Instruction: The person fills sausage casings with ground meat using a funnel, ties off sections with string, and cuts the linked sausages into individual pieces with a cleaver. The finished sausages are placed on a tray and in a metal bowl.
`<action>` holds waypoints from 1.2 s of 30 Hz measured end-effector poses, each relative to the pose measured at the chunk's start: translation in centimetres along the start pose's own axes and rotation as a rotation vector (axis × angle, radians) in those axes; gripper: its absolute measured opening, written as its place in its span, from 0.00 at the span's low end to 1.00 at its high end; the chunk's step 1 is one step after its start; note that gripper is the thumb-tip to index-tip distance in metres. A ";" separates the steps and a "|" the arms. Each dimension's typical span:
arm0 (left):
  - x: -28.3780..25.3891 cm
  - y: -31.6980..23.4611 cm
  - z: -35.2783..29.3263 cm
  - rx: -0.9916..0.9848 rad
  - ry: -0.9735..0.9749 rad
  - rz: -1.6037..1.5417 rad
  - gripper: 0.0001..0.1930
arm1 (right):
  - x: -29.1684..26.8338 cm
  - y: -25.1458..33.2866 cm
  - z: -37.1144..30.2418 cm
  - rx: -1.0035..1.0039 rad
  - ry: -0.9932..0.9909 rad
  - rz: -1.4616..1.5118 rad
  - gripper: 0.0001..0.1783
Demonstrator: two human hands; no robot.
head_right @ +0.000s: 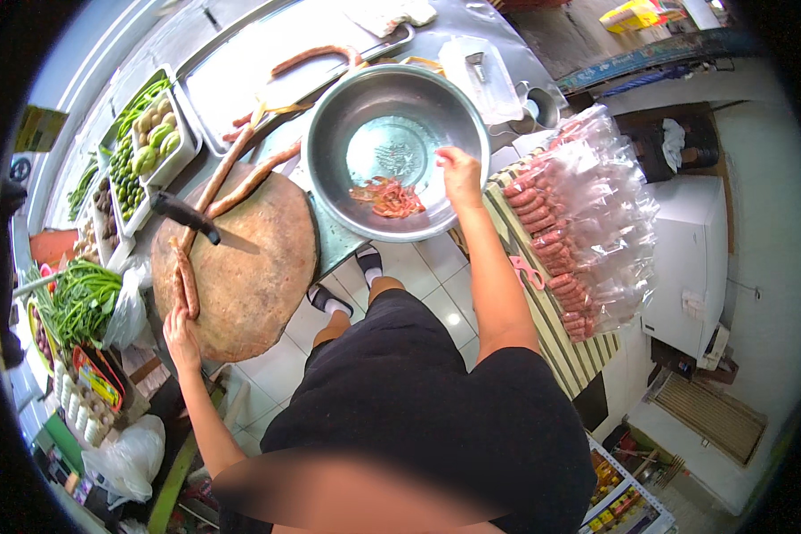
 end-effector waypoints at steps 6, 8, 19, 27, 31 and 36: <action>2.0 -5.4 -3.4 -0.194 -0.124 -0.191 0.21 | -10.6 -9.7 4.8 0.272 -0.433 -0.143 0.13; 2.8 -8.0 -4.2 -0.243 -0.090 -0.213 0.18 | -12.3 -12.5 7.2 0.448 -0.517 -0.187 0.14; 0.9 -21.4 0.7 0.055 0.049 -0.359 0.13 | -17.3 -15.4 14.9 0.389 -0.276 -0.509 0.04; -3.9 -31.8 9.2 0.359 0.049 -0.702 0.12 | -21.3 -11.3 15.2 0.124 -0.333 0.107 0.06; -6.2 -33.7 10.4 0.448 0.095 -0.663 0.11 | -20.9 -11.6 16.0 0.159 -0.258 -0.455 0.14; -6.4 -31.4 8.3 0.350 0.094 -0.636 0.09 | -18.4 -15.4 19.1 0.280 -0.158 -0.400 0.17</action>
Point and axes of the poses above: each hand's wrist, its own z-axis towards the middle knuckle, its own x-axis out of the palm, y = z × x, the point moved 3 cm from there along z, towards the middle knuckle, and after that the axes turned 10 degrees about y, right-handed, at the moved point
